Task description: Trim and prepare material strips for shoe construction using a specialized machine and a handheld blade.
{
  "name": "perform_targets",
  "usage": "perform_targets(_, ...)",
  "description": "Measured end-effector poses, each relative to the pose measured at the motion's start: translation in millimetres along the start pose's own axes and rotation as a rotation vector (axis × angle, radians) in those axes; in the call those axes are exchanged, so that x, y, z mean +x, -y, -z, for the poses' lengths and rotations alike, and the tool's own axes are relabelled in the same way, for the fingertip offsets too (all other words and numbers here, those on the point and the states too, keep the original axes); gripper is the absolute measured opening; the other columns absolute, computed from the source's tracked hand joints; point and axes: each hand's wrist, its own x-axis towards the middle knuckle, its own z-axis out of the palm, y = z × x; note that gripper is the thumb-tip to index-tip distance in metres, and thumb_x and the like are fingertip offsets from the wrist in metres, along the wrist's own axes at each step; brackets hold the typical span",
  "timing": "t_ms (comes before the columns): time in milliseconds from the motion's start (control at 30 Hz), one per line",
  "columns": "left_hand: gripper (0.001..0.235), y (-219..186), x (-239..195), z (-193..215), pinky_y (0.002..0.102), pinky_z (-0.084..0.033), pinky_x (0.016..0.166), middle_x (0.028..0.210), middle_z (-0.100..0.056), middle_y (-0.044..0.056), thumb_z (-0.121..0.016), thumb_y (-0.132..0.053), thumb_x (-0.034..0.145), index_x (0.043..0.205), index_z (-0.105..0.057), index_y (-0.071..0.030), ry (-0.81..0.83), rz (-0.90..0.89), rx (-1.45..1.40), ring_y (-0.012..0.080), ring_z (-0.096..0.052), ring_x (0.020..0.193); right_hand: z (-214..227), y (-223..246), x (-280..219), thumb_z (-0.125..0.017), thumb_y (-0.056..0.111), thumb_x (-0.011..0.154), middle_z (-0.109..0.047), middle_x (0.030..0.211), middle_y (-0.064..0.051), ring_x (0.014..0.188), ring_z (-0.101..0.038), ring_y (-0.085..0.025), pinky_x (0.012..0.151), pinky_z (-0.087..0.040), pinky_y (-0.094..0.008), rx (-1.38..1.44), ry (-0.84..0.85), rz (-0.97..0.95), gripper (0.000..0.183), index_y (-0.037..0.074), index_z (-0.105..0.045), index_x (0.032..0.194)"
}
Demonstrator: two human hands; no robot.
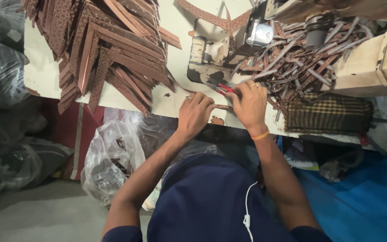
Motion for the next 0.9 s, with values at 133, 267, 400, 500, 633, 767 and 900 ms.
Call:
perform_targets(133, 0.009, 3.5, -8.7, -1.3, 0.042, -0.05, 0.078, 0.09, -0.062, 0.004, -0.074, -0.02, 0.09, 0.09, -0.071, -0.012, -0.004, -0.042, 0.033, 0.0267, -0.063, 0.09, 11.0, 9.7, -6.2, -0.077, 0.015, 0.09, -0.065, 0.094, -0.011, 0.09, -0.061, -0.033, 0.083, -0.043, -0.046, 0.009, -0.035, 0.033, 0.016, 0.006, -0.065, 0.095)
perform_targets(267, 0.007, 1.7, -11.8, 2.1, 0.042, -0.051, 0.078, 0.088, -0.062, 0.004, -0.073, -0.019, 0.092, 0.093, -0.071, -0.012, 0.006, -0.032, 0.068, 0.0264, -0.064, 0.086, 15.3, 25.7, -41.3, -0.068, 0.015, 0.101, -0.067, 0.086, -0.013, 0.077, -0.068, -0.033, 0.07, -0.051, -0.043, 0.244, -0.011, -0.116, 0.017, 0.002, -0.058, 0.105)
perform_targets(400, 0.009, 0.1, -11.6, 4.5, 0.042, -0.051, 0.079, 0.088, -0.062, 0.004, -0.073, -0.022, 0.092, 0.094, -0.071, -0.013, -0.011, -0.028, 0.07, 0.0267, -0.064, 0.087, -4.5, 15.2, -80.3, -0.066, 0.015, 0.102, -0.068, 0.078, -0.018, 0.067, -0.069, -0.038, 0.056, -0.051, -0.044, 0.175, 0.04, -0.131, 0.019, 0.0, -0.057, 0.11)
perform_targets(500, 0.013, 2.3, -15.3, 16.5, 0.042, -0.051, 0.078, 0.091, -0.061, 0.004, -0.071, -0.016, 0.091, 0.104, -0.075, -0.015, 0.02, -0.096, 0.078, 0.0262, -0.063, 0.088, -0.2, 11.7, -82.8, -0.065, 0.013, 0.103, -0.069, 0.081, -0.018, 0.07, -0.07, -0.038, 0.057, -0.052, -0.044, 0.123, 0.005, -0.143, 0.017, 0.001, -0.059, 0.112)
perform_targets(633, 0.019, 7.8, -18.5, 15.0, 0.041, -0.051, 0.077, 0.092, -0.061, 0.004, -0.07, -0.013, 0.091, 0.11, -0.075, -0.012, 0.057, -0.122, 0.088, 0.0264, -0.062, 0.088, -5.9, 13.5, -95.7, -0.064, 0.012, 0.103, -0.07, 0.083, -0.019, 0.068, -0.07, -0.036, 0.057, -0.053, -0.043, 0.098, -0.008, -0.101, 0.016, 0.002, -0.061, 0.115)
perform_targets(767, 0.013, 16.0, -19.5, 6.7, 0.041, -0.051, 0.08, 0.093, -0.061, 0.005, -0.071, -0.014, 0.092, 0.104, -0.074, -0.011, 0.072, -0.087, 0.057, 0.0276, -0.062, 0.09, -11.2, 6.1, -101.7, -0.065, 0.013, 0.103, -0.07, 0.081, -0.019, 0.066, -0.069, -0.036, 0.056, -0.052, -0.043, 0.077, -0.007, -0.076, 0.014, 0.003, -0.061, 0.112)
perform_targets(900, 0.008, 15.7, -25.6, 2.2, 0.041, -0.051, 0.082, 0.094, -0.062, 0.005, -0.07, -0.016, 0.092, 0.098, -0.073, -0.011, 0.07, -0.081, 0.048, 0.0275, -0.063, 0.092, -12.5, 16.3, -110.9, -0.066, 0.012, 0.103, -0.069, 0.079, -0.019, 0.067, -0.07, -0.035, 0.058, -0.053, -0.042, 0.129, 0.008, -0.12, 0.011, 0.003, -0.062, 0.109)
